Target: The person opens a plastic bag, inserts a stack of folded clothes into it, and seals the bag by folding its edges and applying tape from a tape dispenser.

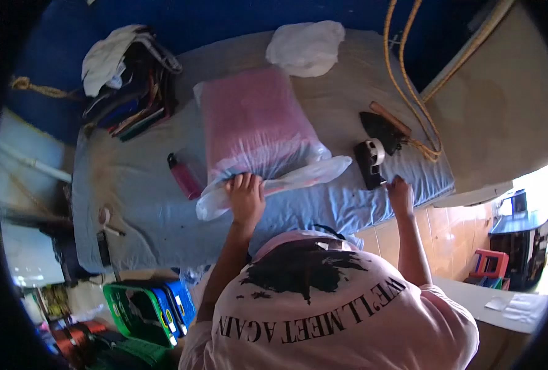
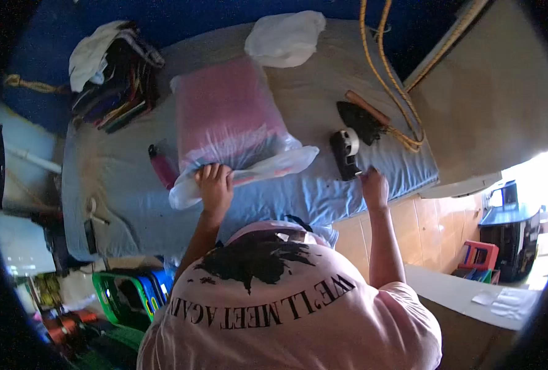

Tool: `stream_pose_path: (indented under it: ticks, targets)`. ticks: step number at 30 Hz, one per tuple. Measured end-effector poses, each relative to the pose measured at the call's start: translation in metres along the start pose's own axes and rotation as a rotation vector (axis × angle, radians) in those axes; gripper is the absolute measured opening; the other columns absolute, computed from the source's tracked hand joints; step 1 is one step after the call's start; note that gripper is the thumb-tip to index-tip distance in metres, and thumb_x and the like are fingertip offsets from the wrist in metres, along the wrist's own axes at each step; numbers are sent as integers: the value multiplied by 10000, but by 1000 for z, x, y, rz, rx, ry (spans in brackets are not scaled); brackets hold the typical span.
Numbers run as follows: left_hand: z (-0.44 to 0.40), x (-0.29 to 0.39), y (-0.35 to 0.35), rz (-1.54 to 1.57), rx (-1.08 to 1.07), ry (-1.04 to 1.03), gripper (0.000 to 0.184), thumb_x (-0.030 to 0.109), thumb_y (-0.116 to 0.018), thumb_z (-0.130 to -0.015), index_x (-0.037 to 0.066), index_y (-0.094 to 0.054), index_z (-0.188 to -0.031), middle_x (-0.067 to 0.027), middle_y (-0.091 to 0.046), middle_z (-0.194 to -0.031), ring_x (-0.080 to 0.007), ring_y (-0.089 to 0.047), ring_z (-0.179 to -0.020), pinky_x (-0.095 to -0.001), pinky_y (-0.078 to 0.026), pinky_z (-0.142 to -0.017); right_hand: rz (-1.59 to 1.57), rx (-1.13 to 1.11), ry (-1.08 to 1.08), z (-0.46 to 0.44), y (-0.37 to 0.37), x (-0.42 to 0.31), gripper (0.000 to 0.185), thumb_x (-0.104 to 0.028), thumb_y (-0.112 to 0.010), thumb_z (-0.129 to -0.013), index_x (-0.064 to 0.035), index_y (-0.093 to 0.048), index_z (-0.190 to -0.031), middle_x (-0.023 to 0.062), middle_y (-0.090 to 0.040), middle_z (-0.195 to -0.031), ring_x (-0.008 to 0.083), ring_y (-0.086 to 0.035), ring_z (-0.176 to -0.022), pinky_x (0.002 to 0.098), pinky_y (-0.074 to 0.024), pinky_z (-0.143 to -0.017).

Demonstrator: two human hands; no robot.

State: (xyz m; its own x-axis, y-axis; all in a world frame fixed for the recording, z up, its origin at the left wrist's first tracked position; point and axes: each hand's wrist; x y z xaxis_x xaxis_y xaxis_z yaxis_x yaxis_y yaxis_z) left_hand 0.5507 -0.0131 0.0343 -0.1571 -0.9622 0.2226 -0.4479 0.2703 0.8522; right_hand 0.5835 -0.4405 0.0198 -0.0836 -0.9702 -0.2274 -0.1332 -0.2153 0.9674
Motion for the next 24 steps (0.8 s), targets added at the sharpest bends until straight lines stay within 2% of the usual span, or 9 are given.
stream_pose_path:
  ticks: [1, 3, 5, 7, 9, 12, 19, 22, 24]
  targets:
    - [3, 0, -1, 7, -19, -1, 90, 214, -580, -821, 129, -552, -817, -37, -522, -837, -231, -485, -885, -424, -330, -825, -64, 17, 88, 0, 24, -44, 273, -280, -691, -772, -26, -591, -784, 194, -634, -739, 386, -618, -705, 484, -482, -614]
    - [4, 1, -6, -5, 25, -8, 112, 230, -583, -815, 130, -539, -787, -33, -517, -823, -223, -481, -885, -419, -323, -808, -185, -253, 192, 4, 61, -124, 259, -293, -677, -781, -46, -598, -775, 155, -630, -729, 358, -617, -661, 454, -487, -597]
    - [2, 1, -5, -1, 63, -24, 105, 223, -574, -814, 133, -531, -780, -27, -512, -804, -220, -482, -870, -413, -321, -791, -137, -234, 648, 8, 33, -165, 259, -321, -661, -782, -66, -614, -784, 117, -633, -753, 309, -631, -643, 406, -502, -579]
    - [3, 2, -4, 5, 41, -17, 95, 212, -576, -804, 134, -532, -773, -24, -512, -795, -218, -485, -859, -410, -321, -777, -84, -117, 1081, 13, 7, -209, 250, -337, -649, -781, -87, -631, -790, 88, -640, -784, 262, -649, -652, 361, -518, -572]
    - [3, -2, -4, -5, 43, -22, 87, 204, -578, -794, 135, -534, -765, -23, -512, -787, -217, -488, -850, -406, -323, -766, 95, -296, 1111, 19, -1, -248, 183, -278, -630, -787, -97, -650, -769, 88, -645, -763, 252, -661, -685, 365, -530, -599]
    - [4, -2, -3, -40, 55, -26, 78, 197, -584, -776, 127, -551, -763, -29, -522, -793, -218, -494, -850, -403, -332, -764, 208, -261, 1137, -1, -36, -277, 146, -235, -618, -775, -99, -656, -736, 89, -648, -743, 255, -667, -710, 378, -533, -622]
    - [3, -7, -1, 46, 60, -4, 116, 202, -603, -764, 100, -591, -816, -40, -561, -844, -216, -501, -879, -409, -344, -793, 202, -198, 1153, -24, -22, -294, 116, -183, -610, -753, -75, -654, -756, 100, -654, -748, 246, -669, -726, 359, -535, -650]
    - [5, -6, 0, 73, 40, 3, 121, 201, -607, -760, 95, -597, -817, -39, -568, -855, -214, -502, -891, -411, -344, -805, 363, -200, 1258, -25, -21, -296, 150, -220, -637, -752, -72, -653, -773, 103, -662, -772, 236, -672, -736, 350, -533, -659]
    - [4, -9, -1, 84, 43, -4, 121, 199, -608, -758, 92, -598, -815, -37, -570, -857, -213, -501, -897, -411, -344, -812, 342, -206, 1194, -26, -13, -301, 105, -182, -627, -743, -93, -682, -745, 105, -680, -777, 245, -682, -747, 356, -537, -640]
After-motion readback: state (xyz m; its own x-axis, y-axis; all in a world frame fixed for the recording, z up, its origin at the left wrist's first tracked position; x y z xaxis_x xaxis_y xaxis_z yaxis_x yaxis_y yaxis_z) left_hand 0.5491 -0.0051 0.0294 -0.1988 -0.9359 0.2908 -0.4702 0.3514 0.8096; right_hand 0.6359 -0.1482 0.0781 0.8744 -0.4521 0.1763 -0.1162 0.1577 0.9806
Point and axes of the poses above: each hand's wrist, its own z-axis away from the middle knuckle, its own y-axis out of the back of the hand, x = y × z
